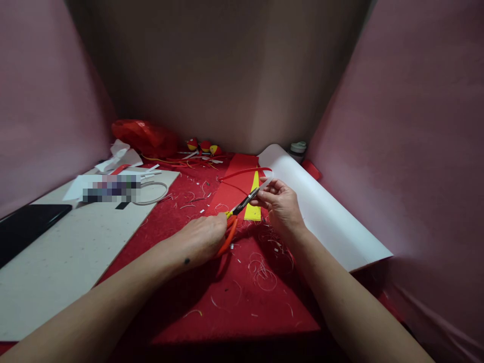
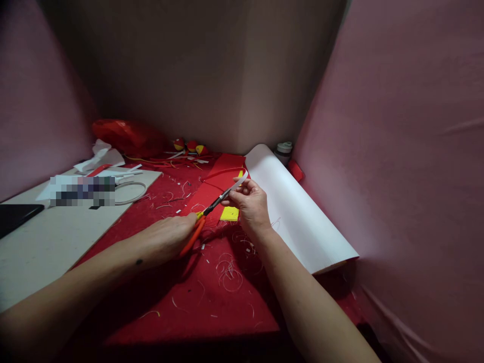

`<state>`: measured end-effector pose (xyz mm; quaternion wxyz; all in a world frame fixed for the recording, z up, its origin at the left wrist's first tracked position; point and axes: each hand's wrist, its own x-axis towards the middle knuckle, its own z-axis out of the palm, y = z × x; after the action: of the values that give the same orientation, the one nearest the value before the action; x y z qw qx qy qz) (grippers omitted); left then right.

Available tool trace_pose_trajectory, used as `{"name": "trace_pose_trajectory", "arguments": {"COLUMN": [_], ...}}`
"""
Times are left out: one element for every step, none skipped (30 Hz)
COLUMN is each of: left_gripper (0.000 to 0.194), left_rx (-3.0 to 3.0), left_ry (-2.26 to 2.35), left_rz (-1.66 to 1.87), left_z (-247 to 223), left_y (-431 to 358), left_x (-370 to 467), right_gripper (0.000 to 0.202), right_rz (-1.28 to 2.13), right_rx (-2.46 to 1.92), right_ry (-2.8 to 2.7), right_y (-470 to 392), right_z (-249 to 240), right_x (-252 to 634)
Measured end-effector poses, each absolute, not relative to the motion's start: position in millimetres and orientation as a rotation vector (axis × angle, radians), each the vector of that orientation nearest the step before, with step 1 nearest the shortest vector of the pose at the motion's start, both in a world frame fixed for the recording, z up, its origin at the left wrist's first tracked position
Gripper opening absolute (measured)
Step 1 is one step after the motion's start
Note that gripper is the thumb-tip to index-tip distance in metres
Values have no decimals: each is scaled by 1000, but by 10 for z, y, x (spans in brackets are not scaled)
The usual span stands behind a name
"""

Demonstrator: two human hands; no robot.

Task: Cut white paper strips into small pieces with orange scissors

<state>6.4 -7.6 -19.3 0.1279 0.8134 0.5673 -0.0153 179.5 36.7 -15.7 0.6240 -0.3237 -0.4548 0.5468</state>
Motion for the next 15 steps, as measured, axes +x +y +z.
{"name": "trace_pose_trajectory", "arguments": {"left_gripper": [26,27,27,28,29,29,29,29,29,29,29,29,29,28,28], "left_rx": [2363,2356,2348,2338,2328,2323,2331,2341,2351,2359,2365,2368,2369,2373,2381], "left_ry": [1663,1679,1692,1709,1731,1751,1749,1743,1732,1721,1712,1710,1715,1725,1722], "left_rz": [-51,-63,-72,-79,-89,-96,-93,-81,-68,-60,-56,-58,-67,-77,-80], "left_z": [-181,-171,-165,-164,-167,-174,-183,-193,-203,-213,-220,-226,-231,-235,-238], "left_y": [-82,-87,-90,-91,-89,-87,-83,-79,-75,-71,-67,-64,-61,-59,-58], "left_x": [67,70,73,74,75,75,75,74,75,76,78,79,81,82,82], "right_gripper": [32,32,31,31,31,31,31,30,30,29,29,29,28,28,29], "right_rz": [1260,1264,1265,1263,1261,1259,1258,1258,1258,1261,1263,1264,1264,1264,1263], "right_rx": [-739,-736,-736,-738,-741,-743,-744,-742,-740,-736,-731,-726,-722,-721,-722], "right_ry": [-1051,-1058,-1064,-1068,-1069,-1067,-1064,-1060,-1054,-1048,-1042,-1036,-1030,-1025,-1022], "right_y": [357,349,341,335,330,327,325,323,323,322,321,320,318,317,315], "right_z": [-160,-164,-167,-169,-171,-171,-171,-170,-169,-168,-166,-165,-165,-165,-165], "right_x": [1787,1780,1773,1768,1763,1760,1757,1755,1753,1751,1749,1747,1745,1743,1742]}}
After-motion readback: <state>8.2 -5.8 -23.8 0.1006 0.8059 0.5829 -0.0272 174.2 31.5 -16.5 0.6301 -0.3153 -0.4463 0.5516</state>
